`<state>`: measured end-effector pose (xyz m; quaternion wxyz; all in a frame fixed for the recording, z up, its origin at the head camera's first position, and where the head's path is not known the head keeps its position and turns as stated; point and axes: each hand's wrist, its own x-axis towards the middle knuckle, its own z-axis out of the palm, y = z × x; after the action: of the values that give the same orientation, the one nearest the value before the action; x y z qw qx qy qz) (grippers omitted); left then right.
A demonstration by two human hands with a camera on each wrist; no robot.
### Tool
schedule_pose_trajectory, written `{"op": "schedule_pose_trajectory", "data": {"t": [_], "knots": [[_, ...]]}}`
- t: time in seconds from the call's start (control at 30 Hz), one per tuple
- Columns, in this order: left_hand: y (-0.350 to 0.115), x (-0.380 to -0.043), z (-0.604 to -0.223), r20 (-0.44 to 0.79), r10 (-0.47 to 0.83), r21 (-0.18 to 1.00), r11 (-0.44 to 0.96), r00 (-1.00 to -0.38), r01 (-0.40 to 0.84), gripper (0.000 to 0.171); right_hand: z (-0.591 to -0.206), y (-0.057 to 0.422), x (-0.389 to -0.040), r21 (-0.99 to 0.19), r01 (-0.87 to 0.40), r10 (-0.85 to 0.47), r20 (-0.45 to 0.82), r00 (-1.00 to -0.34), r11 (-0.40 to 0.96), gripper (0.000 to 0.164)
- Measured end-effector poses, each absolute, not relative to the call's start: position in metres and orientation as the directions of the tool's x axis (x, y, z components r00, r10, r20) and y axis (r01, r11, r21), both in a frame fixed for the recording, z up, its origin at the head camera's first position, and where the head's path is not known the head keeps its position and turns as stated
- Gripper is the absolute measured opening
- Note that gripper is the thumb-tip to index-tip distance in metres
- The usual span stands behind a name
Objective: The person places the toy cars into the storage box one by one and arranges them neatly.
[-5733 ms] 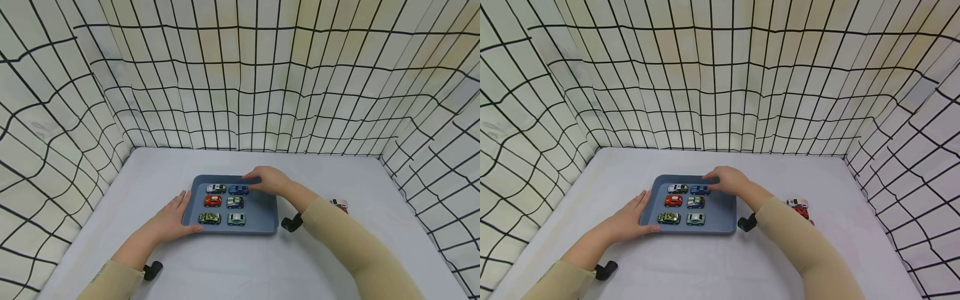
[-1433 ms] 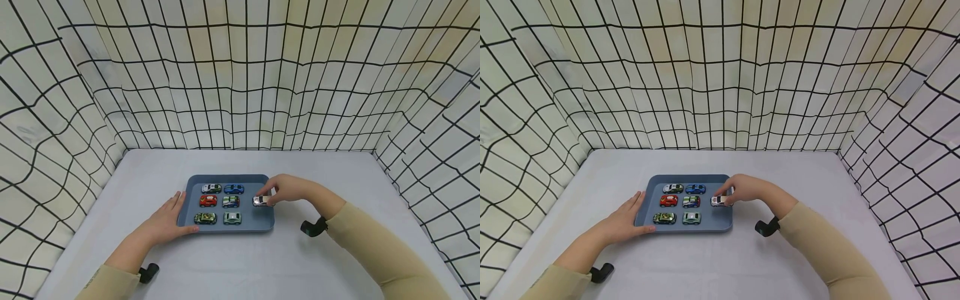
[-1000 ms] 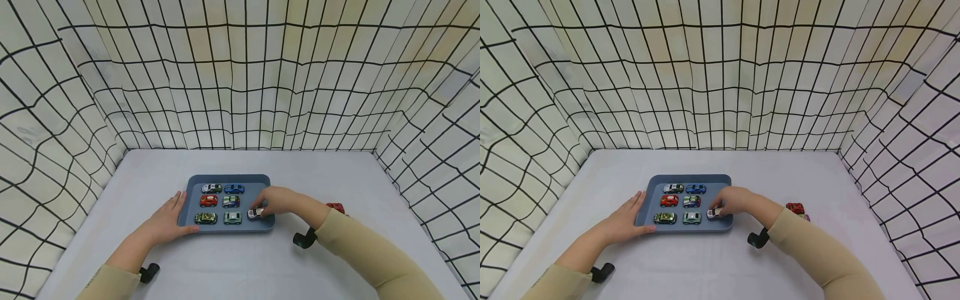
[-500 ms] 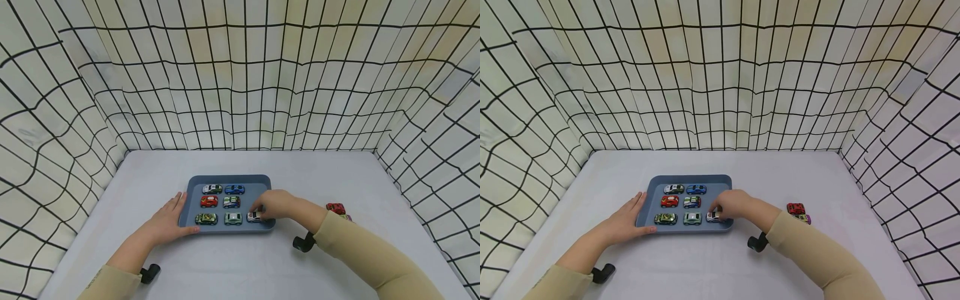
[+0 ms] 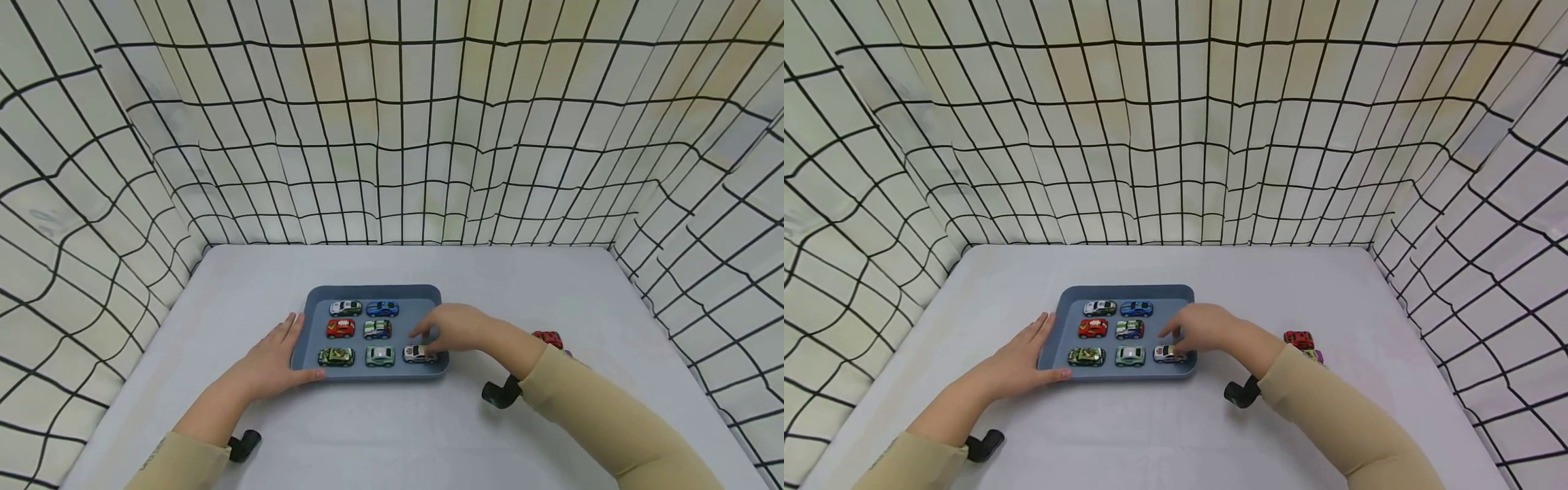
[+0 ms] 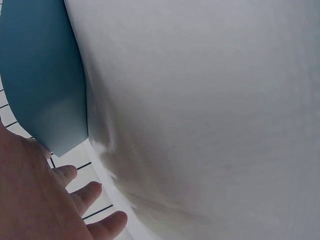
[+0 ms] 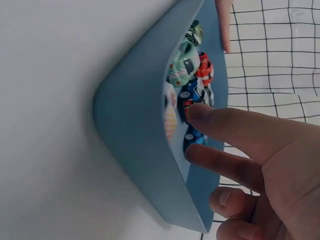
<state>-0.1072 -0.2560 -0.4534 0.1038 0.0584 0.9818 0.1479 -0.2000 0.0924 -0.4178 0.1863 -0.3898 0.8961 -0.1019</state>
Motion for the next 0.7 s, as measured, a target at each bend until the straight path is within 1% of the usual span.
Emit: {"op": "schedule_pose_trajectory", "data": {"t": [0.3,0.53,0.7], "knots": [[-0.255,-0.107,-0.452,-0.185,0.151,0.304,0.948,-0.971,0.089,0.127,-0.406,0.112,-0.204,-0.424,-0.594,-0.714,-0.216,-0.666,0.683,0.039],[-0.256,-0.107,-0.453,-0.189,0.155,0.305,0.948,-0.97,0.092,0.126,-0.404,0.138,-0.21,-0.4,-0.59,-0.694,-0.195,-0.693,0.701,0.039],[-0.256,-0.108,-0.454,-0.189,0.155,0.302,0.949,-0.969,0.093,0.129,-0.399,0.165,-0.214,-0.408,-0.547,-0.655,-0.196,-0.73,0.731,0.04]]}}
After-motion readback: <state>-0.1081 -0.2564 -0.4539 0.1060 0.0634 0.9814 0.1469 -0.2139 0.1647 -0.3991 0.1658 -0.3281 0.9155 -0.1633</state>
